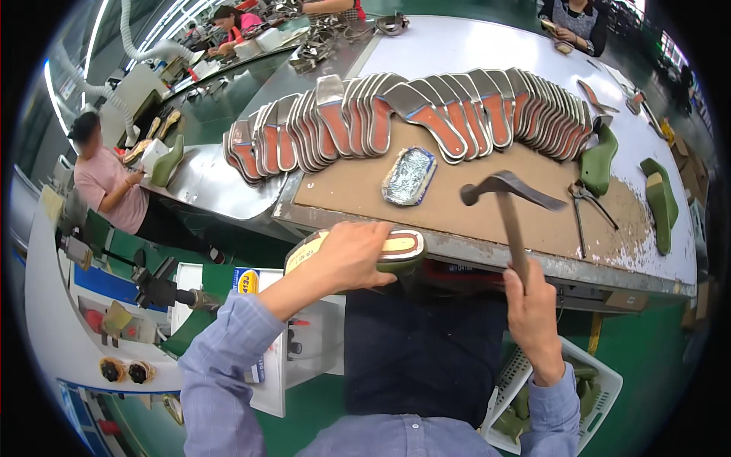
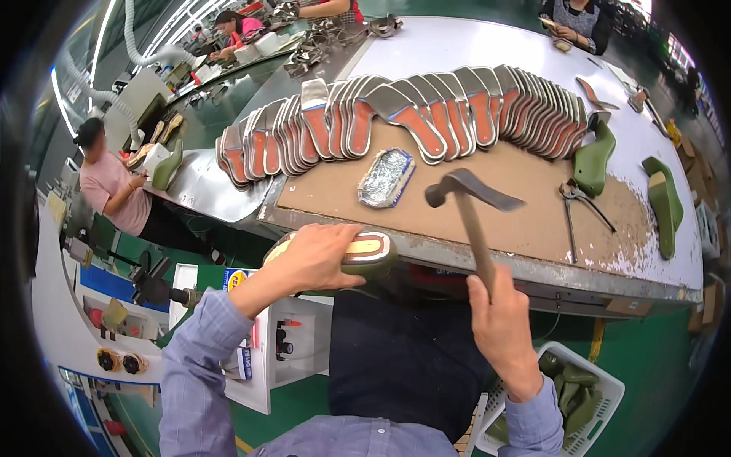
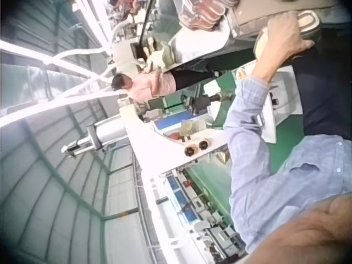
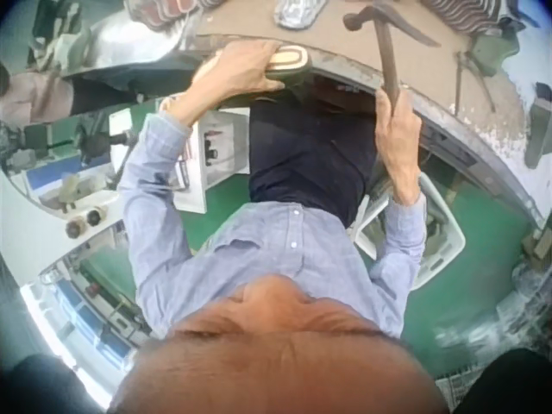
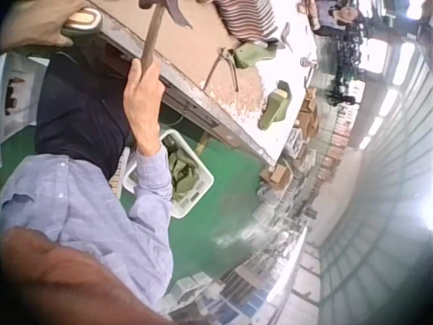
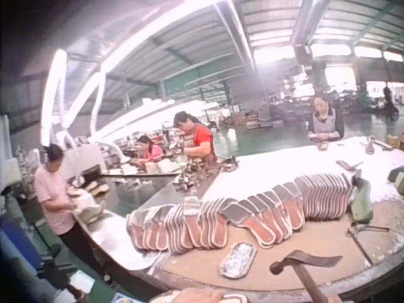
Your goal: The person uses a hammer to attach a shoe sole to a green shoe upper on a factory workbench. They repeatedly pick up a sole, position it on the upper, and strike it with a hammer to secure it. The person also handles a basket of green shoe uppers, moving them from the floor to the table.
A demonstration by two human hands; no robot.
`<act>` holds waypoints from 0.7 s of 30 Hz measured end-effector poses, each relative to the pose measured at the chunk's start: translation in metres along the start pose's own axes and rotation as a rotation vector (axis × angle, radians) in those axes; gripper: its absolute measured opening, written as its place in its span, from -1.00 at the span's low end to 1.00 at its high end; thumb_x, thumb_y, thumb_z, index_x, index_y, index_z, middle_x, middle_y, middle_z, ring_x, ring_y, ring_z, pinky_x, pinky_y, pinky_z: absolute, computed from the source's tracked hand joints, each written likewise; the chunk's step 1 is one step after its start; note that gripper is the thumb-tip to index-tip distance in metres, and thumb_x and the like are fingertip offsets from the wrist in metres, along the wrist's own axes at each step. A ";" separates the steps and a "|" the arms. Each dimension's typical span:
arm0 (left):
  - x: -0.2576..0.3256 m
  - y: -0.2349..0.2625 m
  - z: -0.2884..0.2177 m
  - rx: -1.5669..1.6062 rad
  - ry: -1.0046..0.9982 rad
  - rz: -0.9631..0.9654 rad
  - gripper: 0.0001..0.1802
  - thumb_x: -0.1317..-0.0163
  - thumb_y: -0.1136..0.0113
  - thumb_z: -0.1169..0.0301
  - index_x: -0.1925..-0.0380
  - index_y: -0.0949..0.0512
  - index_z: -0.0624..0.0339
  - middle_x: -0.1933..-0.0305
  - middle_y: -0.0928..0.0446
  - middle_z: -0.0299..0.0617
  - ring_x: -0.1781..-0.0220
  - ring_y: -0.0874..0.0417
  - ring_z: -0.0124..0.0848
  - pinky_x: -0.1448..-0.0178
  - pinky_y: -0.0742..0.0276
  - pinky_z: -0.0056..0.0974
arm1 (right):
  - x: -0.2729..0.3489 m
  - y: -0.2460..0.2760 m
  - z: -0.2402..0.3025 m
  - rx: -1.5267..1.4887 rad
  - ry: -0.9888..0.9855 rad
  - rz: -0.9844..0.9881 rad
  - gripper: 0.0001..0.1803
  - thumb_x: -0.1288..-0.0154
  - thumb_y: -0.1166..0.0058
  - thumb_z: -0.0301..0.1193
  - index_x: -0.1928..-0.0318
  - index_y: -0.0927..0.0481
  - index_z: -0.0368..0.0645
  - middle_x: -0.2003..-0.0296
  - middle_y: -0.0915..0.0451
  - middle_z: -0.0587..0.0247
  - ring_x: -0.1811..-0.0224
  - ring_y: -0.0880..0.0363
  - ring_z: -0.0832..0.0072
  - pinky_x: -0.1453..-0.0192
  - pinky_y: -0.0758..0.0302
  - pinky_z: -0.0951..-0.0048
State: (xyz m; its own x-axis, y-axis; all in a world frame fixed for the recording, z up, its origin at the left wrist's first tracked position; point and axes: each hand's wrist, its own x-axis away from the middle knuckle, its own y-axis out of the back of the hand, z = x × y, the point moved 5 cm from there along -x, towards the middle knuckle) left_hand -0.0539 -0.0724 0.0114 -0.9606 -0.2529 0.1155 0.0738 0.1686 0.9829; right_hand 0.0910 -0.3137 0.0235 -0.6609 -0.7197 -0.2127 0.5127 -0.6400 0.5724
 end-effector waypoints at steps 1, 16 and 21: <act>-0.005 -0.001 0.001 0.027 0.017 0.043 -0.10 0.08 -0.50 -0.08 -0.17 -0.46 0.29 0.06 -0.66 0.10 0.02 -0.69 0.03 -0.08 -0.58 -0.01 | 0.002 0.005 0.002 -0.007 -0.018 -0.009 -0.78 -0.46 -0.10 -0.41 0.02 -0.46 -0.26 0.47 -0.58 -0.24 0.40 -0.60 -0.25 0.44 -0.47 0.02; 0.146 0.118 0.323 0.898 0.363 -1.707 -0.46 -0.09 -0.57 0.34 -0.02 -0.58 0.34 0.07 -0.66 -0.20 0.09 -0.66 -0.40 -0.02 -0.56 -0.32 | -0.055 0.013 -0.127 0.789 0.135 -0.285 -0.60 -0.28 -0.22 -0.39 -0.12 -0.56 -0.17 0.05 -0.54 0.03 0.02 -0.49 0.03 -0.03 -0.39 0.05; 0.220 -0.033 0.451 0.174 1.216 -1.604 -0.38 -0.02 -0.57 0.09 0.13 -0.58 0.39 0.16 -0.69 0.00 0.11 -0.70 -0.16 -0.07 -0.55 -0.09 | -0.064 -0.001 -0.120 0.783 0.151 -0.282 -0.59 -0.26 -0.22 -0.37 -0.11 -0.56 -0.19 0.05 -0.54 0.04 0.00 -0.49 0.04 -0.07 -0.38 0.03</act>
State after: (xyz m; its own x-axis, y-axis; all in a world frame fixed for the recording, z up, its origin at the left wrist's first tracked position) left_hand -0.3882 0.2962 -0.0608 0.5313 -0.6107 -0.5872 -0.5891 -0.7644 0.2620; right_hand 0.1984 -0.2997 -0.0590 -0.5984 -0.6247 -0.5016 -0.2251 -0.4698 0.8536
